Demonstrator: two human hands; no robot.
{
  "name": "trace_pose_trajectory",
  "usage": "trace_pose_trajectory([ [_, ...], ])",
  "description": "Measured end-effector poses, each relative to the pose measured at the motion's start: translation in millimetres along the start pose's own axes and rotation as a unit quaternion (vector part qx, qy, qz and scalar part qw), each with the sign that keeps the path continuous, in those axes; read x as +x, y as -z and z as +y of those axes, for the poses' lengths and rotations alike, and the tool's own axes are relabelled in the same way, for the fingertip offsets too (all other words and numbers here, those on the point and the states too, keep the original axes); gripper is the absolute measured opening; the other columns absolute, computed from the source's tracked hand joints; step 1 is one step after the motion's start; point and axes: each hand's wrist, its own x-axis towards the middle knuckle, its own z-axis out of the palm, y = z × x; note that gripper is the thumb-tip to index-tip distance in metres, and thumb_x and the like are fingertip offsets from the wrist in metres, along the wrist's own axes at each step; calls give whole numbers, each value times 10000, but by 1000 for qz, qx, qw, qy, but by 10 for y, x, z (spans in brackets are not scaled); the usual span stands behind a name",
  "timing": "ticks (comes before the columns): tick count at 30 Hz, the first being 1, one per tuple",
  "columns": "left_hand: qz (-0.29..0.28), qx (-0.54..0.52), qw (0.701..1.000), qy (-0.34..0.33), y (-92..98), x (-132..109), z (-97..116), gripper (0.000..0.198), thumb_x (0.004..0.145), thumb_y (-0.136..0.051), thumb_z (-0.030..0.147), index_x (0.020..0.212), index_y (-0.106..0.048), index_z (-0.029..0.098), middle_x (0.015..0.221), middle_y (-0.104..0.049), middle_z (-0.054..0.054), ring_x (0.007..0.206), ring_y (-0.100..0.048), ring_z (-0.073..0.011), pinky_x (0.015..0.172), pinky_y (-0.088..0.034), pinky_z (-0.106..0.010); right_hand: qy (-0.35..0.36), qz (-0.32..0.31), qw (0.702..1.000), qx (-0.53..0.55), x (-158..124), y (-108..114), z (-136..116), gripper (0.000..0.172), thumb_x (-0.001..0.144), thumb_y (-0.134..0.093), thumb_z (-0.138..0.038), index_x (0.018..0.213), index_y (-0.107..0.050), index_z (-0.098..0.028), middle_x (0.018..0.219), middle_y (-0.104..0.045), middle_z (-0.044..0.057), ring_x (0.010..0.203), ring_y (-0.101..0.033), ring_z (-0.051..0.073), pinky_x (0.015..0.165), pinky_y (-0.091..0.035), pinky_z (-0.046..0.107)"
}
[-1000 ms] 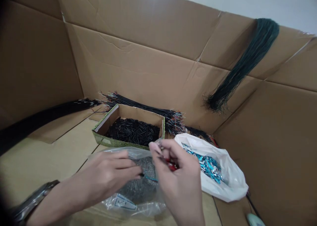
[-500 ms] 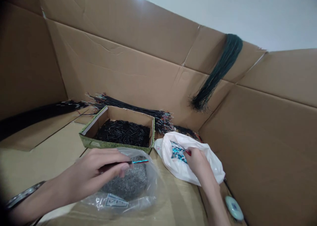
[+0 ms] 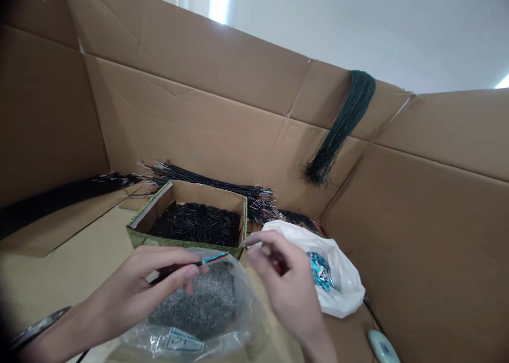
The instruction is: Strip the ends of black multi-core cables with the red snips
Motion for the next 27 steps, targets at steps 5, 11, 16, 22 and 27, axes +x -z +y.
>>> trace_pose_trajectory([
  [5,41,-4,998,-40,22,-36,22,138,965,-627,159,910,-741,214,742,-753,28,638,-693,-116,622,-504,-181,88,19,994,66,11,-306,-340,115,885,-712,-267,780,-710,-219,593,-613,-50,476,-510,90,434,-380,180],
  [11,88,2,992,-89,4,-91,-27,210,941,-654,94,1067,-709,253,794,-751,46,671,-690,-101,665,-517,-172,171,47,981,80,89,-413,-298,108,890,-660,-134,825,-701,-211,663,-697,-26,519,-556,101,474,-427,202],
  [16,102,-8,993,-60,-27,-92,-39,186,951,-629,80,969,-705,249,756,-735,76,658,-686,-70,680,-523,-126,213,97,966,107,75,-529,-261,173,850,-635,-48,866,-694,-210,654,-682,-28,513,-551,101,468,-426,207],
  [22,93,-7,995,-35,-25,-58,-23,163,960,-617,113,903,-701,239,734,-731,85,648,-680,-55,663,-505,-96,145,84,981,99,39,-563,-185,106,899,-642,-133,849,-657,-225,650,-622,-45,527,-515,93,479,-411,198],
  [27,55,-51,997,15,-41,-61,-49,190,1010,-546,180,977,-717,255,755,-744,67,499,-581,-50,520,-469,-124,77,8,987,141,66,-551,-102,154,967,-603,-213,816,-620,-235,649,-568,-58,551,-497,92,505,-400,201],
])
